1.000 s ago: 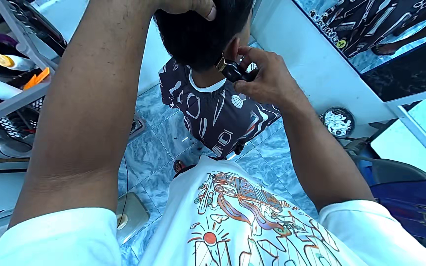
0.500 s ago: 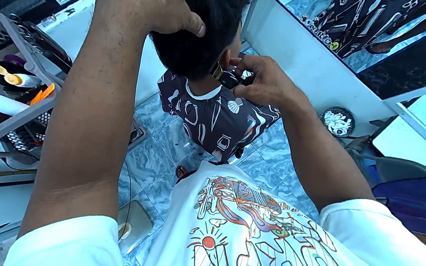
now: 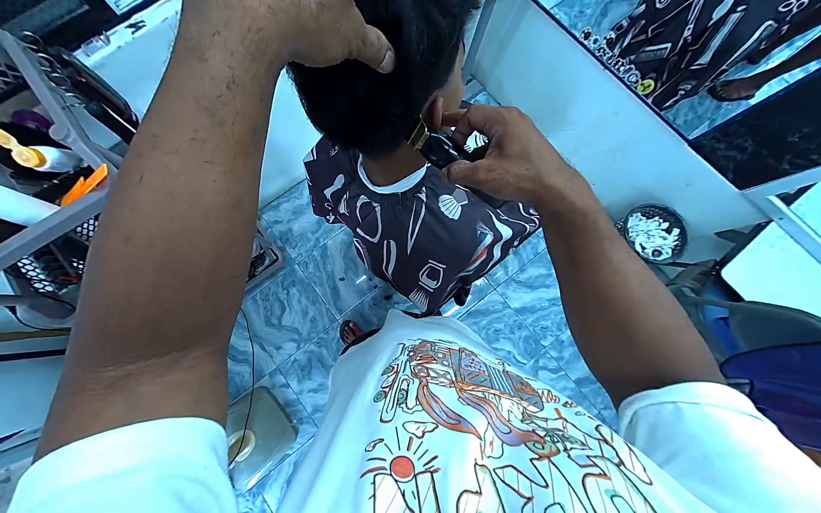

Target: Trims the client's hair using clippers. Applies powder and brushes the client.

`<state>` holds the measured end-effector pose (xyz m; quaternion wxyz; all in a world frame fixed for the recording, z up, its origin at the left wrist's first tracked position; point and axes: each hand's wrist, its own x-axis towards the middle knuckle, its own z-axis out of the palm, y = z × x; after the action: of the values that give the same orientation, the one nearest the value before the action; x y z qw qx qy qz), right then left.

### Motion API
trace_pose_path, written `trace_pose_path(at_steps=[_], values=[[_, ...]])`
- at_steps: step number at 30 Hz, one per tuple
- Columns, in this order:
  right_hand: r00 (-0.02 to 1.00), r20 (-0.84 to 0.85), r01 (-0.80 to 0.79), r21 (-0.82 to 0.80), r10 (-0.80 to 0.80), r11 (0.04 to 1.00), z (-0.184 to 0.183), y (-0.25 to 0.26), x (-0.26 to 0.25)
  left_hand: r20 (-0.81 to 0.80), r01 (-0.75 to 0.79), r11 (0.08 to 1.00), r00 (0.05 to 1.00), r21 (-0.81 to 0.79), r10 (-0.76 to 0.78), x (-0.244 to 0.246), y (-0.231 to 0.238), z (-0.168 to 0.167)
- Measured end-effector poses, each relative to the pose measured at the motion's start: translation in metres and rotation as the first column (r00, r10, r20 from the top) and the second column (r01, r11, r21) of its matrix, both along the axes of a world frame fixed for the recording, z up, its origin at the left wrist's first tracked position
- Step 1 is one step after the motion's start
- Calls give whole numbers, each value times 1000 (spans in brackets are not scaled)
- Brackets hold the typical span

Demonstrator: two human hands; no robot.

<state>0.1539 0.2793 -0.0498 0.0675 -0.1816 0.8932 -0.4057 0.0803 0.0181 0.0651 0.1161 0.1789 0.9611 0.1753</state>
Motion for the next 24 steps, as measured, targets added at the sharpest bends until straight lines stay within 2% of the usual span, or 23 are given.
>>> trace_pose_path(at_steps=[5,10,24], values=[[1000,2,-19,-22,19,1000,-4,4,2,-6,3,1000,1000,-2,-3,-2,0,0],[995,-81,-51,4,51,999,-9,2,1,-19,16,1000,1000,3,-16,-3,0,-1],[997,-73,-6,58,10,998,-5,-2,0,13,7,1000,1000,4,-7,-3,2,1]])
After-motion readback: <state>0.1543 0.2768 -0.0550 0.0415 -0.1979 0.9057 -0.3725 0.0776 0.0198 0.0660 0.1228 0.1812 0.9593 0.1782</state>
